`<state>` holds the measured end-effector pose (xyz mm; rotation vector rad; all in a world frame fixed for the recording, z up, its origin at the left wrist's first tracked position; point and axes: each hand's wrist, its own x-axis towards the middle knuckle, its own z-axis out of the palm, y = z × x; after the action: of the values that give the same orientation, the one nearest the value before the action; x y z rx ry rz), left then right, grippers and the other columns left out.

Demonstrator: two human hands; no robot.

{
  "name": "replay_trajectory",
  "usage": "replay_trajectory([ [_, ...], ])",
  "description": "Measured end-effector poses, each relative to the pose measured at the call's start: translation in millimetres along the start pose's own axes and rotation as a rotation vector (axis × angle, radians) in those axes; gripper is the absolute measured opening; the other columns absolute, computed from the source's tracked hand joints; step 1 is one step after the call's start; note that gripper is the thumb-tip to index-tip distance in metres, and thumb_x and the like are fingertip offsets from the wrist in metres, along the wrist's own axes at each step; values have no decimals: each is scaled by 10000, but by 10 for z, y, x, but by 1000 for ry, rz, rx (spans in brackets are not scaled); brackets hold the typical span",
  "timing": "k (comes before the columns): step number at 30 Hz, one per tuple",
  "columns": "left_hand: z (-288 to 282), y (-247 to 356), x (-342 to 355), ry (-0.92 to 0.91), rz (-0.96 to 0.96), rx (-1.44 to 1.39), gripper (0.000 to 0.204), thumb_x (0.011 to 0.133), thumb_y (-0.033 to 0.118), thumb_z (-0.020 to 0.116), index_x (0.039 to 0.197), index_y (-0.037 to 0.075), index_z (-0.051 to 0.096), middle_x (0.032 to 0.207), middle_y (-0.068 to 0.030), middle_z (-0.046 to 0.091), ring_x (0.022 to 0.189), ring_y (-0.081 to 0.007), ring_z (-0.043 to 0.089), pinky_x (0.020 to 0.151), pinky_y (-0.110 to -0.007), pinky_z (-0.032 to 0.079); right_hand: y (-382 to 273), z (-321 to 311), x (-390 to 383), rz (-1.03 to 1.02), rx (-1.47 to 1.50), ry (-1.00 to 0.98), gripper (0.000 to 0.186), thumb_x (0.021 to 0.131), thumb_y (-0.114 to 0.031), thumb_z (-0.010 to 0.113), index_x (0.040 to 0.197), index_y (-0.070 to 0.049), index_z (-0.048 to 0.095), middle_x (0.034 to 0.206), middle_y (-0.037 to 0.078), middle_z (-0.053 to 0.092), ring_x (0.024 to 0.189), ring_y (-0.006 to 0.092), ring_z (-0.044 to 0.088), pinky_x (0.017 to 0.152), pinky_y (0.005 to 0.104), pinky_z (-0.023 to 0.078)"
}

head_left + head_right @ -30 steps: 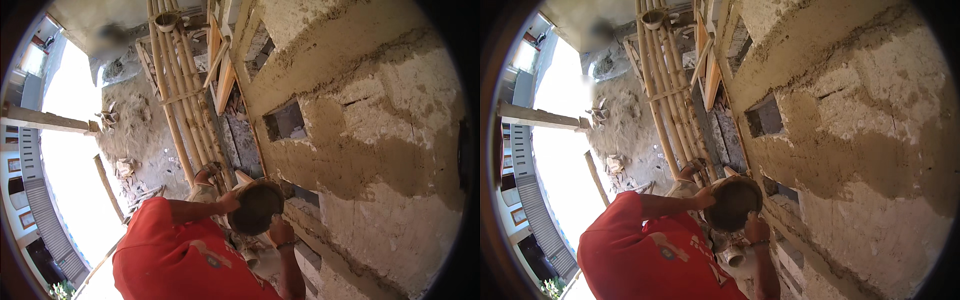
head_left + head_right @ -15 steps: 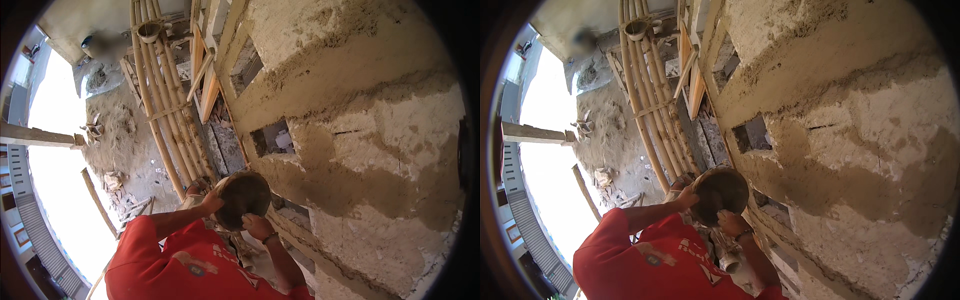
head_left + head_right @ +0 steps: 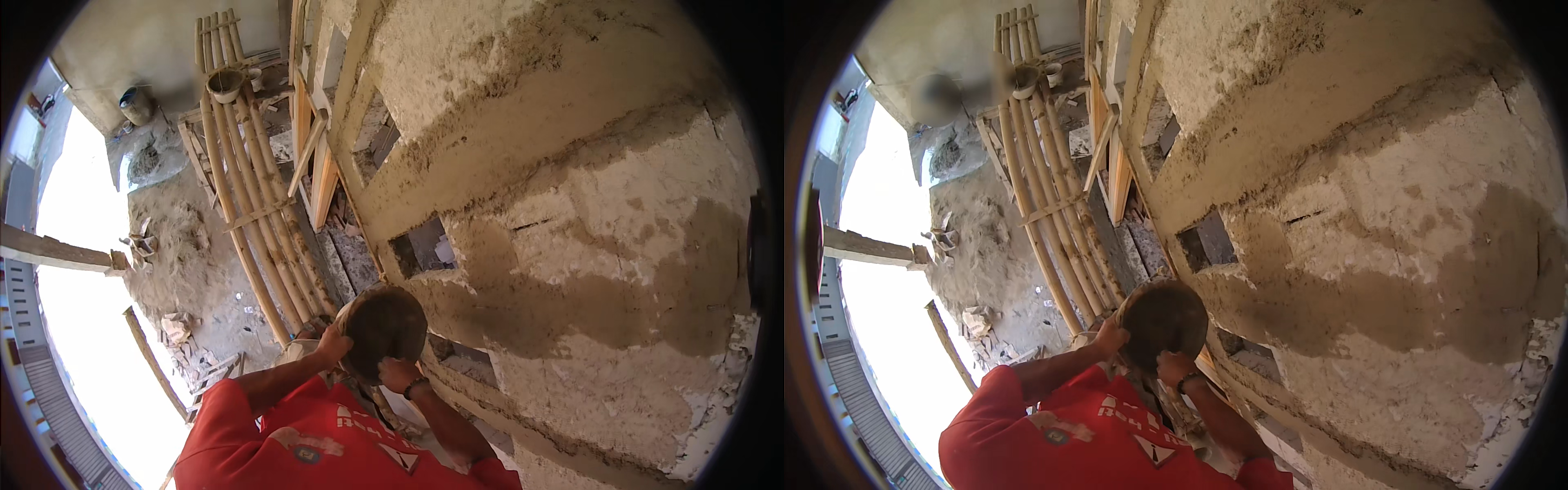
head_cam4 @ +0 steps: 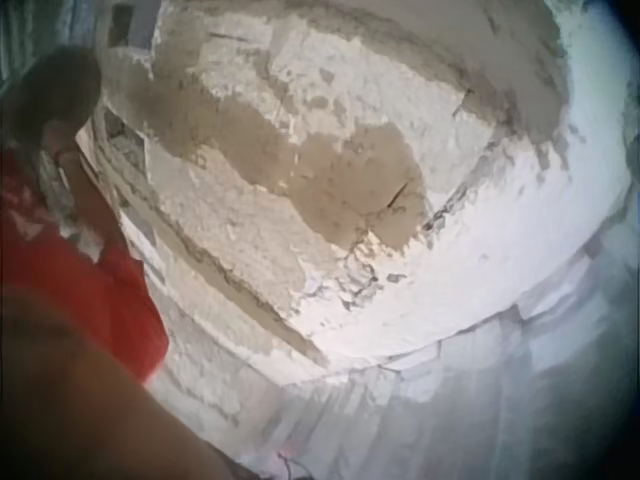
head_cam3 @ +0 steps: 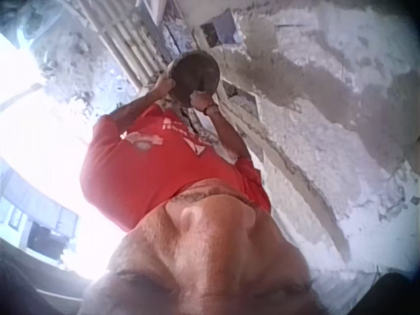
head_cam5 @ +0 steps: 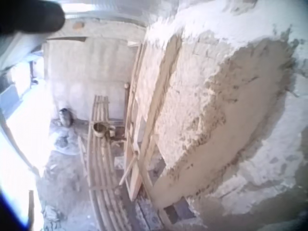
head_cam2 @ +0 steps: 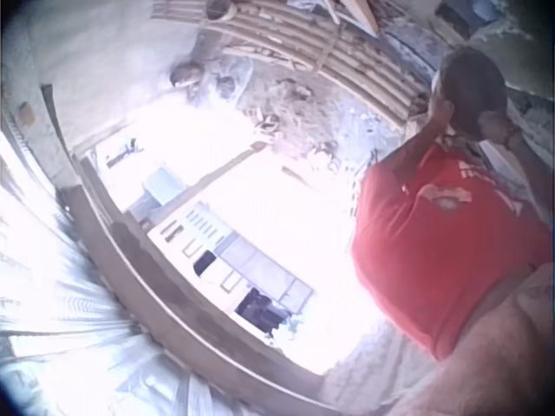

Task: The person applies wet plaster from a bucket onto a concrete block wall using a trowel while standing on a bamboo scaffold.

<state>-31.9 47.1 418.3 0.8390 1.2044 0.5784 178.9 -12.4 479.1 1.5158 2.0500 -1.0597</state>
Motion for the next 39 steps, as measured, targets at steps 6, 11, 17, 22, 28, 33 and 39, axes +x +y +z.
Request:
replay_trajectory([
  [6, -37, 170, -252, 44, -26, -154, 528, 735, -24, 560, 1259, 41, 577, 849, -45, 657, 703, -139, 587, 624, -313, 482, -210, -839, -460, 107, 205, 148, 302, 883, -301, 565, 1098, -94, 617, 1054, 224, 666, 975, 459, 624, 840, 543, 505],
  [11, 53, 294, -358, 82, 10, -233, 519, 741, -20, 564, 1256, 50, 581, 822, -21, 630, 670, -123, 559, 593, -287, 460, 74, -882, -254, 279, -11, 243, 302, 876, -277, 567, 1082, -61, 616, 984, 263, 676, 935, 458, 656, 824, 549, 525],
  [17, -19, 211, -86, 121, 66, -368, 518, 753, -33, 548, 1263, 48, 580, 849, -24, 632, 681, -128, 564, 602, -281, 471, 2, -604, 193, 253, 11, 39, 330, 864, -299, 601, 1072, -45, 628, 1028, 250, 677, 979, 442, 648, 851, 523, 530],
  [22, -285, 333, 183, 128, -23, -303, 534, 768, -52, 531, 1290, 55, 557, 858, -29, 634, 694, -123, 575, 607, -277, 483, -211, -897, 498, -162, 15, -32, 272, 842, -299, 610, 998, -80, 652, 1062, 219, 681, 995, 428, 644, 872, 511, 519],
  [28, -827, 606, 468, 159, 84, -278, 579, 754, -77, 525, 1314, 69, 545, 877, -37, 639, 692, -134, 581, 592, -284, 488, -665, -1969, 528, 145, 91, 243, 303, 859, -279, 591, 1110, -113, 629, 1017, 214, 691, 956, 427, 654, 853, 517, 521],
  [33, -1147, 1039, 817, 154, -1, -219, 584, 742, -60, 546, 1315, 51, 553, 923, -64, 657, 759, -152, 607, 654, -302, 503, -430, -1974, 1257, 230, -144, 200, 265, 858, -194, 553, 1042, -27, 648, 966, 250, 690, 933, 442, 661, 824, 533, 535],
  [39, -1476, 1252, 1113, 173, 13, -226, 623, 729, -78, 537, 1339, 52, 539, 988, -57, 668, 820, -146, 613, 701, -299, 513, -878, -2131, 1765, 94, -92, -6, 314, 839, -243, 594, 1054, -22, 656, 1018, 225, 684, 983, 419, 653, 856, 494, 528],
])
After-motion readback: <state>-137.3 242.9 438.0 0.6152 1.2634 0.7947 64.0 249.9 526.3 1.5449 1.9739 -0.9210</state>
